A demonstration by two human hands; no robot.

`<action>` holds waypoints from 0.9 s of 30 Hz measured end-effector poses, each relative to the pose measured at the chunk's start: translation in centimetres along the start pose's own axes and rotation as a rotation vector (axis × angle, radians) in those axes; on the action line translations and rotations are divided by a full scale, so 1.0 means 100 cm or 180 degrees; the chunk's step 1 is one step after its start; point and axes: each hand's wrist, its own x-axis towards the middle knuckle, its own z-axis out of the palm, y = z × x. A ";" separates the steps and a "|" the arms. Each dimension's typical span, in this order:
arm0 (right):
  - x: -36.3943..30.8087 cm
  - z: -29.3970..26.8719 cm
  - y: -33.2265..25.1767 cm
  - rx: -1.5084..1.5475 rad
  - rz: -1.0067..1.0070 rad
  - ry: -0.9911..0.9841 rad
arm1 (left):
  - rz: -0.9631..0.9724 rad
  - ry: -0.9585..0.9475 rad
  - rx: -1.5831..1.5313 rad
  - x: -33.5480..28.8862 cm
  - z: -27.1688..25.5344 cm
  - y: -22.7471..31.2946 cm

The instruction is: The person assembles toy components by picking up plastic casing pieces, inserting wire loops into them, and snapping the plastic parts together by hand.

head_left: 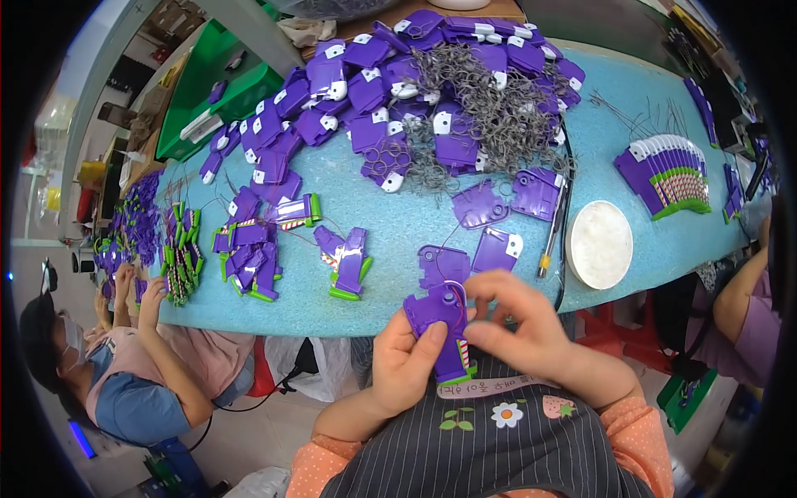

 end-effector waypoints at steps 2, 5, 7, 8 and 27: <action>-0.002 0.009 0.003 -0.0009 -0.0184 -0.0036 | 0.0765 0.0340 0.1263 -0.003 0.002 -0.004; -0.004 0.012 0.001 -0.0228 -0.0270 0.0100 | 0.1601 0.0529 0.2579 -0.006 0.003 -0.009; -0.006 0.013 0.005 -0.0199 -0.0307 0.0110 | 0.1943 0.0510 0.2988 -0.005 0.005 -0.008; -0.008 0.013 0.007 -0.0158 -0.0340 0.0110 | 0.1949 0.0499 0.2982 -0.004 0.006 -0.010; -0.005 0.015 0.006 -0.0600 -0.0564 0.0388 | 0.1346 0.0301 0.1786 0.004 0.000 -0.028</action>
